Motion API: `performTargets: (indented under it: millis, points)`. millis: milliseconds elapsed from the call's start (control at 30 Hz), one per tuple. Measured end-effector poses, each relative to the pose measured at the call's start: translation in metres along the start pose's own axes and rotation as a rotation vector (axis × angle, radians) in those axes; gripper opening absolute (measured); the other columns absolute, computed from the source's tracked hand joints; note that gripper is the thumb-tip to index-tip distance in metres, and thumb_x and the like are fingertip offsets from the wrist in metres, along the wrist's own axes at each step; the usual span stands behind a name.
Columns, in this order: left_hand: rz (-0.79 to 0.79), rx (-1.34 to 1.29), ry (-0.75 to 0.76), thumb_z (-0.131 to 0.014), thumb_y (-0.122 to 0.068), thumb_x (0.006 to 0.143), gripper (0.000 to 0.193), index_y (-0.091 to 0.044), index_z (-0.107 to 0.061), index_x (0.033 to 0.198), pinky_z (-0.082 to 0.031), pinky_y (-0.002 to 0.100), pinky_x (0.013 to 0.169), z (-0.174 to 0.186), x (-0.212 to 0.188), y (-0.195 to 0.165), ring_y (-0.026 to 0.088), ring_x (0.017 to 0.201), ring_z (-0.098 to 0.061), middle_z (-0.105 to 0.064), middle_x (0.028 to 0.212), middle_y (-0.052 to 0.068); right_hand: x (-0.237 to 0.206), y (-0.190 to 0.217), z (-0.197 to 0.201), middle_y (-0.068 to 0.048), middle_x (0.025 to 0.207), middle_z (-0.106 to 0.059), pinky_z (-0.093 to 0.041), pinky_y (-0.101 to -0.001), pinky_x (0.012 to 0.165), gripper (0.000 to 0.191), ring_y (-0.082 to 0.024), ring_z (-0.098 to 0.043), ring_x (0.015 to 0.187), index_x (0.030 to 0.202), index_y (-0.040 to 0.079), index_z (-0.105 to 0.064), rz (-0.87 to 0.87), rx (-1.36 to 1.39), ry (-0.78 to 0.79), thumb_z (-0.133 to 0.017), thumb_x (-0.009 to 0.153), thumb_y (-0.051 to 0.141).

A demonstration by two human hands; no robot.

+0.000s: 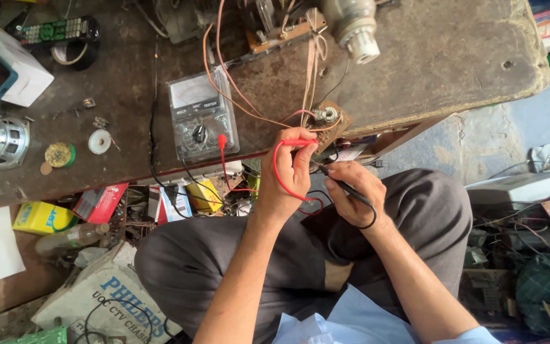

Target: The person uses a multimeter to test a small green circuit board and a larger brown board with a motor attached. They touch the probes to various points on the boards and wires, then set the boards down on the cluttered workbench.

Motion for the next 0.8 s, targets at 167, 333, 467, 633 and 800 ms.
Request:
performTargets:
  millis: [167,333,467,633,800]
  points:
    - [-0.081,0.116,-0.001,-0.066,-0.003,0.104,0.014,-0.001,-0.057,0.114,-0.059,0.038,0.088,-0.008,0.001,-0.004,0.033,0.102,-0.072,-0.068,0.110,0.013,-0.003,-0.016,0.009,-0.018,0.102,-0.072,-0.059,-0.0353,0.084,0.020,-0.029,-0.074,0.092,0.108,-0.003,-0.064,-0.064,-0.036,-0.085,-0.074,0.091,-0.009]
    - [-0.081,0.188,0.002,-0.067,-0.004,0.102,0.015,-0.002,-0.057,0.114,-0.059,0.038,0.087,-0.012,0.005,-0.005,0.032,0.100,-0.072,-0.069,0.109,0.013,-0.011,-0.040,0.010,-0.016,0.103,-0.072,-0.058,-0.0330,0.087,0.019,-0.027,-0.074,0.095,0.109,-0.002,-0.066,-0.190,-0.038,-0.143,-0.074,0.093,-0.008]
    - [-0.078,0.188,0.009,-0.067,-0.004,0.103,0.016,-0.003,-0.058,0.116,-0.059,0.037,0.082,-0.014,0.011,-0.005,0.031,0.096,-0.074,-0.071,0.108,0.012,-0.014,-0.045,0.009,-0.016,0.104,-0.073,-0.058,-0.0325,0.088,0.019,-0.026,-0.074,0.097,0.108,-0.002,-0.066,-0.206,-0.027,-0.154,-0.073,0.093,-0.009]
    - [-0.036,0.190,0.032,-0.068,-0.004,0.103,0.015,-0.004,-0.059,0.115,-0.060,0.034,0.076,-0.022,0.018,0.000,0.028,0.091,-0.076,-0.073,0.105,0.011,-0.015,-0.046,0.009,-0.016,0.105,-0.073,-0.058,-0.0318,0.089,0.019,-0.025,-0.074,0.098,0.108,-0.002,-0.065,-0.207,-0.021,-0.155,-0.074,0.093,-0.009]
    - [-0.048,0.155,-0.005,-0.064,-0.004,0.105,0.014,-0.003,-0.054,0.116,-0.061,0.034,0.081,-0.024,0.020,0.000,0.029,0.097,-0.074,-0.069,0.110,0.015,-0.016,-0.047,0.010,-0.016,0.105,-0.073,-0.058,-0.0324,0.089,0.019,-0.025,-0.074,0.099,0.107,-0.003,-0.065,-0.199,-0.029,-0.165,-0.074,0.092,-0.009]
Point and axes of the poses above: each hand's wrist, its own x-axis towards the middle knuckle, its own z-axis out of the back of the hand, y = z × x, the point moved 9 cm from there along x, towards the middle knuckle
